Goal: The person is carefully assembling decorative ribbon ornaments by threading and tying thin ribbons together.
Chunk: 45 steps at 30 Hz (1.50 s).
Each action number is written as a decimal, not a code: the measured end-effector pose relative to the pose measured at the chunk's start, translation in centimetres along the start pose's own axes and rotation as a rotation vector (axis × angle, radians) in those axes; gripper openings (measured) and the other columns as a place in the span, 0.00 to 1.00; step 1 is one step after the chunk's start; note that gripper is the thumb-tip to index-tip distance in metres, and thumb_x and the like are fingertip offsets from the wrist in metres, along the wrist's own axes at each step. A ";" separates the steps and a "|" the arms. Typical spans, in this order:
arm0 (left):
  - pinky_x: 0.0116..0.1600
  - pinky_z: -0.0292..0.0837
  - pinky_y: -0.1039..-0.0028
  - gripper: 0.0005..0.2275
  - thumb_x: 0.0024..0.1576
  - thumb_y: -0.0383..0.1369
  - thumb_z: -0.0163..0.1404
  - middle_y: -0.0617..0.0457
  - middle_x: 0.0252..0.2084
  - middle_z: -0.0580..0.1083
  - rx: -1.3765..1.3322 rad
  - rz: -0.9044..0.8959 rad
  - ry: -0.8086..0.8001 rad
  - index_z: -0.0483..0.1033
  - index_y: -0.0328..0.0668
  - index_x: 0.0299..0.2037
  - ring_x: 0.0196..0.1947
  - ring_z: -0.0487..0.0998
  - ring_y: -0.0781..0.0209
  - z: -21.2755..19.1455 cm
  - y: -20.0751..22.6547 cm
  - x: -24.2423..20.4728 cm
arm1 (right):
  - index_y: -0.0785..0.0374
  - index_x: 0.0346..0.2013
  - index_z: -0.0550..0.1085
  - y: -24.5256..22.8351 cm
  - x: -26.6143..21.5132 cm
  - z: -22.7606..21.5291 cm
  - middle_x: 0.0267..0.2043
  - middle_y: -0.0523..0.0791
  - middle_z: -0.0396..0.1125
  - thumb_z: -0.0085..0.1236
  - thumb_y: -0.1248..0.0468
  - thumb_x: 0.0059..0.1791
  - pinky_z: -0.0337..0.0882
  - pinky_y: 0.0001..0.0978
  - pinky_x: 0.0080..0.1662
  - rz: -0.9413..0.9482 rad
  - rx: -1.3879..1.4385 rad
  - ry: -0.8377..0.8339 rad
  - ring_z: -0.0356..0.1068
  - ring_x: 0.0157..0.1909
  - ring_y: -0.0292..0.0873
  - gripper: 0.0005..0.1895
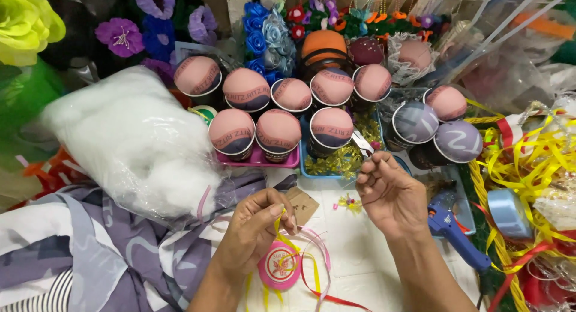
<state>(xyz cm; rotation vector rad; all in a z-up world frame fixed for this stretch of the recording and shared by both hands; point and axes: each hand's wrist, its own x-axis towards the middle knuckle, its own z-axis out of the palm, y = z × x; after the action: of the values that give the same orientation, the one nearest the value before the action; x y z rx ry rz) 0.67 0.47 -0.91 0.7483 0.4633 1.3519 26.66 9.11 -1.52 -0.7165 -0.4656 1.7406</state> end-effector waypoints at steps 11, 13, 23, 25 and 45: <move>0.40 0.73 0.71 0.08 0.59 0.30 0.50 0.46 0.28 0.72 0.015 -0.007 0.033 0.71 0.36 0.28 0.28 0.72 0.60 0.1 0.2 0.2 | 0.58 0.45 0.71 -3.2 1.3 -2.4 0.33 0.42 0.66 0.51 0.68 0.52 0.64 0.25 0.36 -0.078 0.073 0.066 0.68 0.38 0.41 0.07; 0.40 0.73 0.70 0.08 0.59 0.30 0.51 0.46 0.28 0.72 0.003 -0.005 0.032 0.71 0.36 0.28 0.28 0.72 0.60 0.1 0.2 0.2 | 0.59 0.45 0.70 -3.8 1.5 -2.8 0.33 0.42 0.63 0.50 0.69 0.53 0.63 0.24 0.36 -0.081 0.113 0.044 0.65 0.36 0.40 0.07; 0.39 0.69 0.73 0.08 0.59 0.31 0.51 0.46 0.28 0.73 0.010 -0.009 0.078 0.70 0.37 0.28 0.28 0.73 0.60 -0.4 0.3 0.1 | 0.63 0.41 0.71 -5.1 1.1 -1.7 0.28 0.44 0.61 0.48 0.72 0.52 0.56 0.22 0.30 -0.193 0.137 0.068 0.54 0.24 0.36 0.05; 0.39 0.68 0.73 0.09 0.58 0.31 0.51 0.46 0.27 0.72 0.009 0.008 0.080 0.70 0.37 0.28 0.28 0.73 0.60 -0.4 0.4 0.1 | 0.61 0.41 0.72 -5.3 1.1 -1.5 0.28 0.42 0.62 0.49 0.71 0.52 0.54 0.22 0.27 -0.187 0.098 0.077 0.53 0.23 0.35 0.06; 0.43 0.67 0.79 0.05 0.59 0.28 0.50 0.52 0.51 0.78 0.258 0.139 0.417 0.74 0.42 0.30 0.32 0.73 0.71 1.5 1.8 3.6 | 0.67 0.49 0.74 -5.0 1.3 13.2 0.20 0.36 0.48 0.50 0.65 0.52 0.44 0.22 0.26 -0.100 -0.832 -0.563 0.44 0.21 0.31 0.13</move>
<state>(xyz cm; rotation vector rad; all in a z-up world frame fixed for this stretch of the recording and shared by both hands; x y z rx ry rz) 1.14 3.78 1.84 0.7170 0.9442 1.6042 21.12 12.42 11.15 -0.7311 -1.6412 1.6127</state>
